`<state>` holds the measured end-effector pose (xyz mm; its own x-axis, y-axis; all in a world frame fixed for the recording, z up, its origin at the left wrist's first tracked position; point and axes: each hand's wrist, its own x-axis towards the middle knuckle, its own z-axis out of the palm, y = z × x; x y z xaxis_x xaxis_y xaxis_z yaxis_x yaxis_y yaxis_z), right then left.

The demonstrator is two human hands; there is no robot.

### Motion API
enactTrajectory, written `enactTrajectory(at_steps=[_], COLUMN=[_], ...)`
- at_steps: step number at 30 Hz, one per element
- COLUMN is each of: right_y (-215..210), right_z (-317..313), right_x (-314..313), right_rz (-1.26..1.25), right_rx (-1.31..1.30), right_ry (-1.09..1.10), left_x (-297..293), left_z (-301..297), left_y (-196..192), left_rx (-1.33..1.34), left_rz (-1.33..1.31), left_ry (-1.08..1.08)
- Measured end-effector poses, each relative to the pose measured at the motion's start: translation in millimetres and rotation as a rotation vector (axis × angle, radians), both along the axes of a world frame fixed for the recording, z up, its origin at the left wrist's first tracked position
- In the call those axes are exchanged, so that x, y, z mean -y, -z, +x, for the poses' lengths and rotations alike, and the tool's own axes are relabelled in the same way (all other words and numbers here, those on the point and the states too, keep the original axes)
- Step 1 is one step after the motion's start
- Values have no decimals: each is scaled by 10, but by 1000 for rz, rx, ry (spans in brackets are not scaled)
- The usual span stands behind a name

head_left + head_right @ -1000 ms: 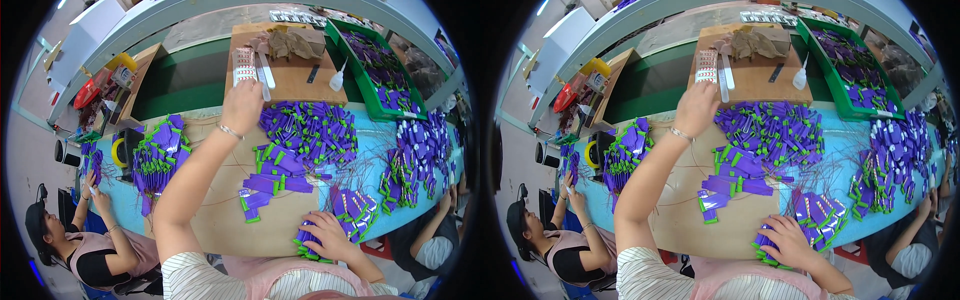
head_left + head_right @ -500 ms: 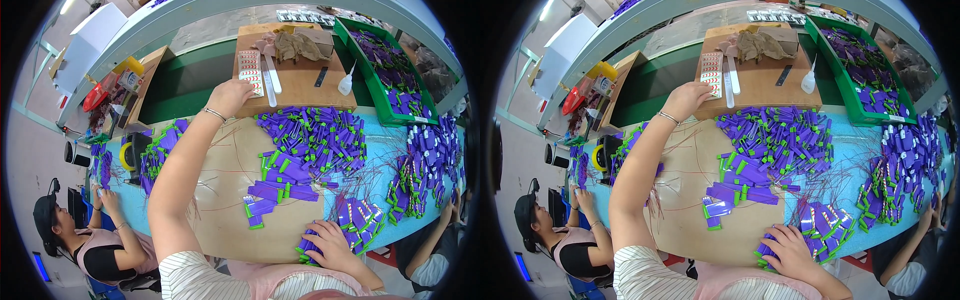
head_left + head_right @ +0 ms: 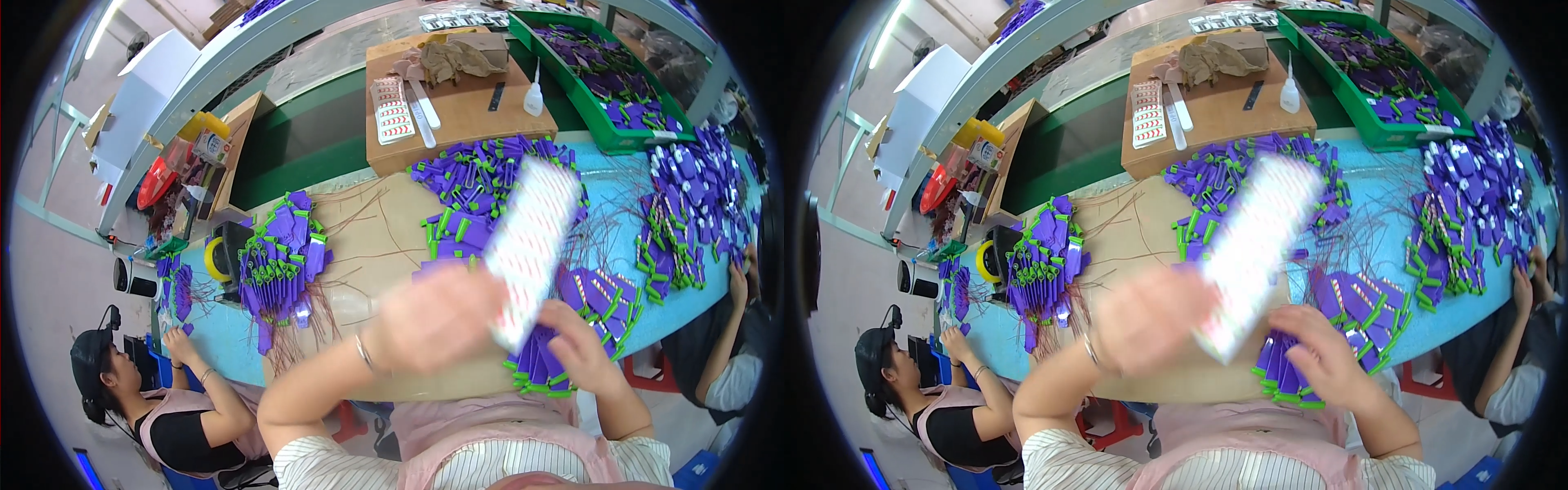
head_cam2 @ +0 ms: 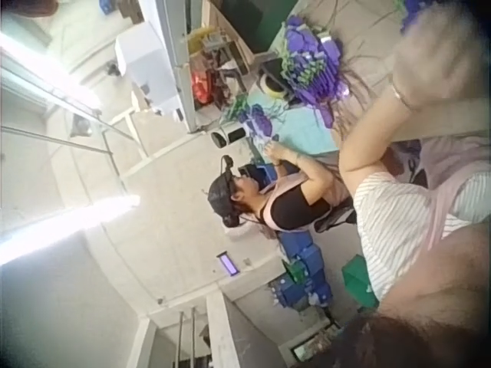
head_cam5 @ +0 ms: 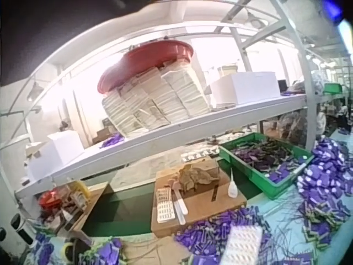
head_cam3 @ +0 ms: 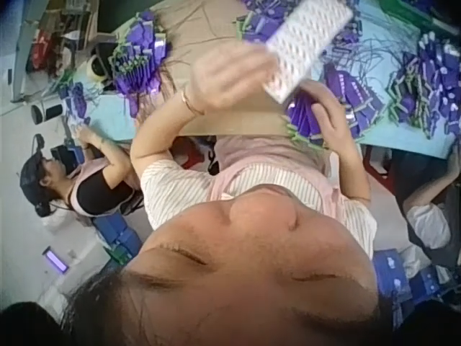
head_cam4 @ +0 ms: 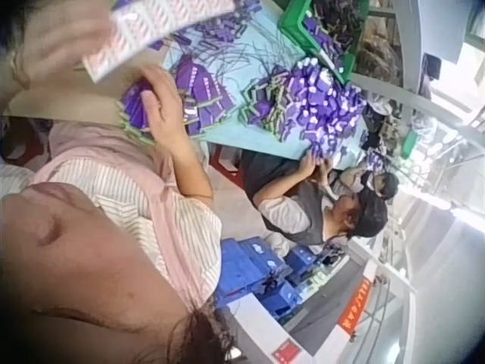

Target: The person applies stickers onto plastic toy parts by hand, then fits the plastic pieces together.

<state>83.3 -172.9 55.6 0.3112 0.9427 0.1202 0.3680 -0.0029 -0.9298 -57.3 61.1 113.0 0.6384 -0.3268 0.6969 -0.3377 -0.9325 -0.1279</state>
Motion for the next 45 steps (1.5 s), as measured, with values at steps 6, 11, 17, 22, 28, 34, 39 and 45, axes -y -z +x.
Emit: enactTrajectory(at_steps=[6, 11, 17, 22, 28, 34, 39, 45], right_y=[48, 54, 65, 64, 85, 165, 124, 131], right_z=[-224, -574, -821, -919, -990, -945, -883, -767], right_x=[-10, 77, 153, 159, 175, 190, 231, 190], right_rz=[153, 142, 34, 70, 73, 131, -16, -94], right_rx=[-1031, -813, -698, -568, -574, -410, -591, -776], right_ry=[405, 363, 217, 227, 273, 237, 241, 275], left_x=[932, 1111, 1119, 1210, 1196, 1157, 1095, 1218], left_z=[-557, -647, -456, -567, -629, -608, -577, -785], left_y=[788, 869, 707, 800, 777, 774, 778, 832], left_rx=[-270, -283, -137, -155, -228, -293, -144, -10], left_rz=[-13, -228, -831, -877, -1050, -1134, -441, -338], left_ry=[377, 339, -173, -211, -176, -158, -203, 259])
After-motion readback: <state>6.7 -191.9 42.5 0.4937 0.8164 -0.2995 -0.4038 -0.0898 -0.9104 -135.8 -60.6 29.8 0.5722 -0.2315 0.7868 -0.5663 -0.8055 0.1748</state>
